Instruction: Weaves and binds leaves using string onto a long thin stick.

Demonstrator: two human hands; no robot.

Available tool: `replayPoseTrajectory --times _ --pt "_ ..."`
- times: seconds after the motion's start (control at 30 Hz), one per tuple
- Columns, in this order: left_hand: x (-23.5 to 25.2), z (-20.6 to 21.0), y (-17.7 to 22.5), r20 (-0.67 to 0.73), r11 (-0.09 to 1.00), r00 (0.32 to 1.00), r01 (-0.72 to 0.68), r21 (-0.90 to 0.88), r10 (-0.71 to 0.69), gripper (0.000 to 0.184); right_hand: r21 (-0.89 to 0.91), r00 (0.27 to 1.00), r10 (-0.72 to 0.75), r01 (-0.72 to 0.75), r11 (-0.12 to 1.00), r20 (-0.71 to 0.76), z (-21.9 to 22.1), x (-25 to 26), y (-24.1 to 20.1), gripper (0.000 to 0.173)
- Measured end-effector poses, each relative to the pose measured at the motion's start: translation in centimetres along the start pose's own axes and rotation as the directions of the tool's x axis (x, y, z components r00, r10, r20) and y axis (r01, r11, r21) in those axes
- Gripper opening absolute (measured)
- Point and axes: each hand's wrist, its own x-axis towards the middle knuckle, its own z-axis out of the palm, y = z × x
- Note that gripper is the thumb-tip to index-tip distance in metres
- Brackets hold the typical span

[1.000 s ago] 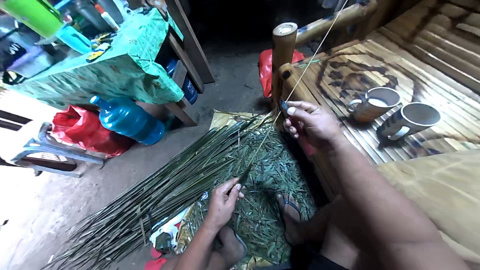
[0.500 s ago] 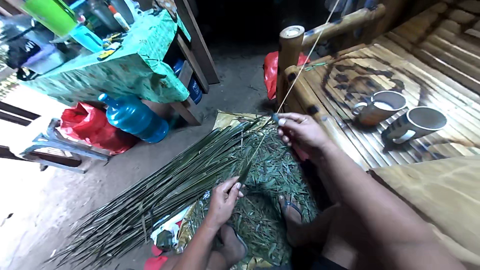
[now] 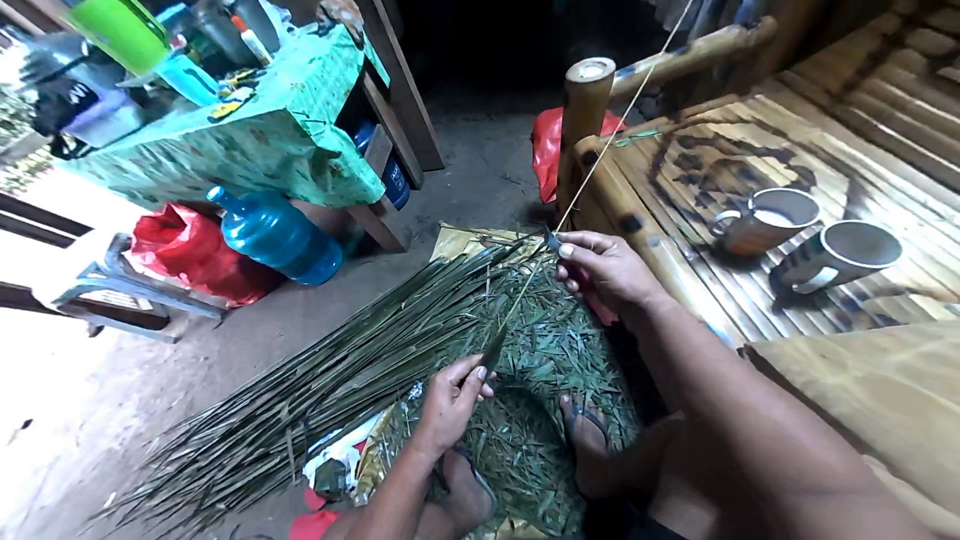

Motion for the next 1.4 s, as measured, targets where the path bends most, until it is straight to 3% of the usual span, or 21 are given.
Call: replayPoseTrajectory --times 0.13,0.27,0.37,0.47,0.6,0.77,0.9,1.0,1.07,1.27,1.4 --pt "0.2 -0.2 -0.1 -0.005 1.0 1.0 0.013 0.006 -0.013 0.03 0.005 0.995 0.026 -0.027 1.0 0.096 1.0 -0.4 0.5 0.03" --pt "0.2 -0.8 -1.7 -0.06 0.971 0.995 -0.06 0.231 0.076 0.029 -0.005 0.993 -0.03 0.03 1.0 -0.11 -1.4 0.5 -0.6 0.033" --pt "0.0 -1.3 -3.3 -0.086 0.856 0.976 -0.133 0.5 0.202 0.029 0.04 0.963 -0.045 0.057 0.998 -0.264 -3.3 0.7 -2.2 0.032" --pt "0.1 -1.6 -4.5 -0.082 0.829 0.973 -0.137 0.543 0.215 0.03 0.057 0.915 -0.055 0.084 0.995 -0.399 -4.3 0.3 -3.7 0.032" --pt "0.3 -2.1 -5.1 -0.056 0.852 0.987 -0.1 0.513 0.149 0.029 0.076 0.852 -0.144 0.21 0.975 -0.503 -5.5 0.9 -3.6 0.031" --pt "0.9 -2.6 -4.4 0.05 0.829 0.98 0.136 0.543 -0.193 0.029 -0.013 0.773 -0.267 0.318 0.948 -0.576 -7.2 1.0 -3.3 0.031" --pt "1.0 -2.3 -3.8 0.032 0.938 0.958 0.27 0.217 -0.283 0.027 -0.023 0.878 -0.205 0.217 0.976 -0.431 -5.0 0.2 -3.2 0.033" --pt "1.4 -2.0 -2.4 0.023 0.951 0.951 0.31 0.0 -0.31 0.028 -0.051 0.974 -0.096 0.087 0.995 -0.207 -1.8 0.1 -1.0 0.033" --pt "1.7 -1.9 -1.4 0.014 0.947 0.95 0.312 -0.077 -0.312 0.031 -0.079 0.998 -0.018 0.013 0.997 -0.067 -0.2 0.2 0.4 0.033" --pt "2.0 -0.8 0.2 0.039 0.914 0.951 0.307 -0.264 -0.308 0.033 -0.094 0.961 0.189 -0.173 0.98 0.204 4.9 -0.7 3.0 0.036" --pt "2.1 0.1 1.6 0.093 0.904 0.954 0.299 -0.307 -0.284 0.031 -0.049 0.902 0.223 -0.221 0.974 0.37 7.1 -1.3 4.6 0.033"
